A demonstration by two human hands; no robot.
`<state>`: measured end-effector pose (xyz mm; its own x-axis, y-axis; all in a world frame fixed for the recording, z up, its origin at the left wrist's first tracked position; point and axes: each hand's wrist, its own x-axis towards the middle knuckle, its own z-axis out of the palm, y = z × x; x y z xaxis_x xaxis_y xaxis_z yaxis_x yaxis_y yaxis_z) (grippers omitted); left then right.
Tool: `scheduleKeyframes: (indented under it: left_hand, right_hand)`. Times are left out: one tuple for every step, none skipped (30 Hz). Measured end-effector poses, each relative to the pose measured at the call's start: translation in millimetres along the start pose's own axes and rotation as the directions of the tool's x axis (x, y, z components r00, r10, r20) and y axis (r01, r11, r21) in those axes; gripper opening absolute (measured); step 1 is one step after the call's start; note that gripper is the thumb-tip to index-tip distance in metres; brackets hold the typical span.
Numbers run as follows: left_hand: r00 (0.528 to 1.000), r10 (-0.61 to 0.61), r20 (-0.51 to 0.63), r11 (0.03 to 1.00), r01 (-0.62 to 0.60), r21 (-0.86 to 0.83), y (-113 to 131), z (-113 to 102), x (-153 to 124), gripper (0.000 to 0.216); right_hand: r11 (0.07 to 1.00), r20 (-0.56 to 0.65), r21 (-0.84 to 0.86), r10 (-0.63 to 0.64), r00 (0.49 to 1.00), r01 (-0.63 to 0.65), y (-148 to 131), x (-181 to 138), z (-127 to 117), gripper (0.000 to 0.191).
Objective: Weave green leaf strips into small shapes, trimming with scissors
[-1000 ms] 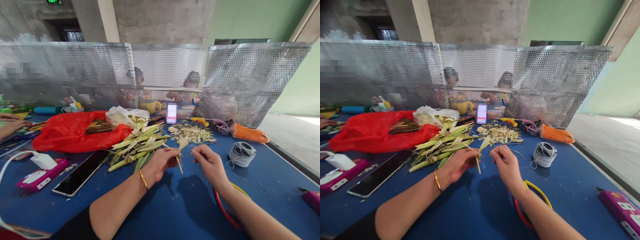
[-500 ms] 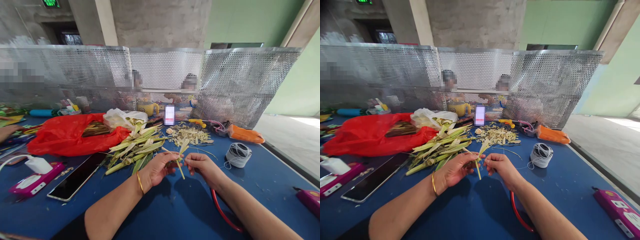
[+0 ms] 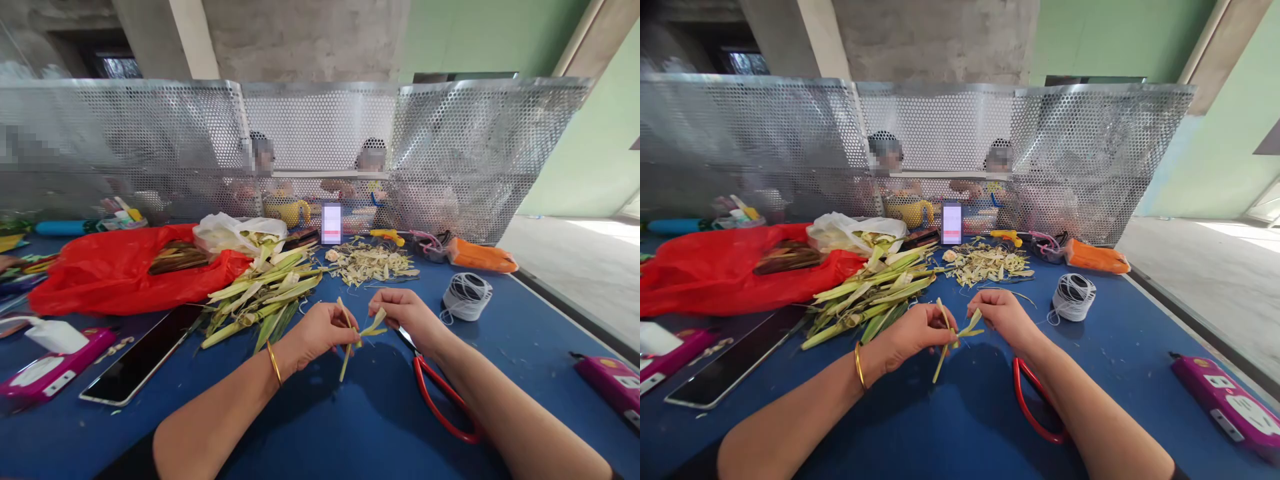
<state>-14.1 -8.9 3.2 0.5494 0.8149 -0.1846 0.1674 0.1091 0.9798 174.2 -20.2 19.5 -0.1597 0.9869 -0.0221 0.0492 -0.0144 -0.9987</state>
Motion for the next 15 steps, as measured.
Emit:
scheduleKeyframes:
  left_hand:
    - [1.000, 0.027, 0.010, 0.999, -0.028, 0.043, -3, 0, 1, 0.017]
    - [0.998, 0.061, 0.023, 0.994, -0.062, 0.088, -5, 1, 1, 0.015]
    - [0.995, 0.095, 0.037, 0.986, -0.100, 0.134, -8, 1, 1, 0.012]
    - [0.991, 0.123, 0.048, 0.976, -0.129, 0.177, -10, 1, 2, 0.010]
    - [0.989, 0.136, 0.054, 0.966, -0.145, 0.214, -11, 2, 2, 0.009]
    - [0.989, 0.139, 0.049, 0.960, -0.146, 0.237, -12, 2, 2, 0.008]
    - [0.991, 0.128, 0.030, 0.963, -0.131, 0.235, -11, 2, 2, 0.008]
    - [0.995, 0.103, 0.002, 0.973, -0.102, 0.206, -10, 3, 2, 0.009]
    - [0.997, 0.068, -0.032, 0.986, -0.062, 0.154, -8, 2, 2, 0.010]
    - [0.997, 0.028, -0.066, 0.996, -0.023, 0.084, -5, 2, 2, 0.012]
    - [0.995, -0.011, -0.096, 1.000, 0.011, 0.001, -3, 1, 3, 0.013]
    - [0.992, -0.046, -0.118, 0.995, 0.036, -0.089, 0, -1, 3, 0.015]
    - [0.988, -0.075, -0.133, 0.983, 0.051, -0.175, 2, -3, 4, 0.016]
    - [0.985, -0.094, -0.145, 0.966, 0.055, -0.253, 4, -5, 4, 0.017]
    - [0.982, -0.108, -0.154, 0.945, 0.053, -0.323, 5, -8, 5, 0.018]
  right_hand:
    - [0.999, 0.033, -0.053, 0.005, 0.999, -0.003, -1, 0, -2, 0.018]
    - [0.992, 0.066, -0.125, 0.008, 0.998, 0.001, -2, 1, -4, 0.018]
    - [0.979, 0.093, -0.205, 0.009, 0.996, 0.011, -2, 1, -6, 0.019]
    - [0.961, 0.111, -0.276, 0.010, 0.994, 0.021, -2, 1, -7, 0.018]
    - [0.937, 0.114, -0.346, -0.009, 0.993, 0.048, -3, 0, -6, 0.018]
    - [0.903, 0.110, -0.416, -0.062, 0.992, 0.103, -3, -2, -4, 0.017]
    - [0.856, 0.113, -0.484, -0.145, 0.983, 0.182, -4, -6, -2, 0.017]
    - [0.780, 0.140, -0.559, -0.244, 0.960, 0.280, -5, -10, 2, 0.017]
    - [0.660, 0.198, -0.640, -0.353, 0.915, 0.393, -7, -14, 7, 0.018]
    - [0.532, 0.275, -0.695, -0.426, 0.862, 0.484, -8, -19, 11, 0.020]
    - [0.423, 0.343, -0.724, -0.464, 0.817, 0.544, -9, -23, 15, 0.023]
    - [0.359, 0.384, -0.734, -0.480, 0.789, 0.576, -9, -27, 18, 0.024]
    - [0.343, 0.398, -0.733, -0.484, 0.779, 0.587, -9, -29, 21, 0.024]
    - [0.368, 0.384, -0.725, -0.485, 0.785, 0.582, -7, -29, 22, 0.024]
    - [0.426, 0.348, -0.710, -0.479, 0.806, 0.560, -6, -28, 22, 0.024]
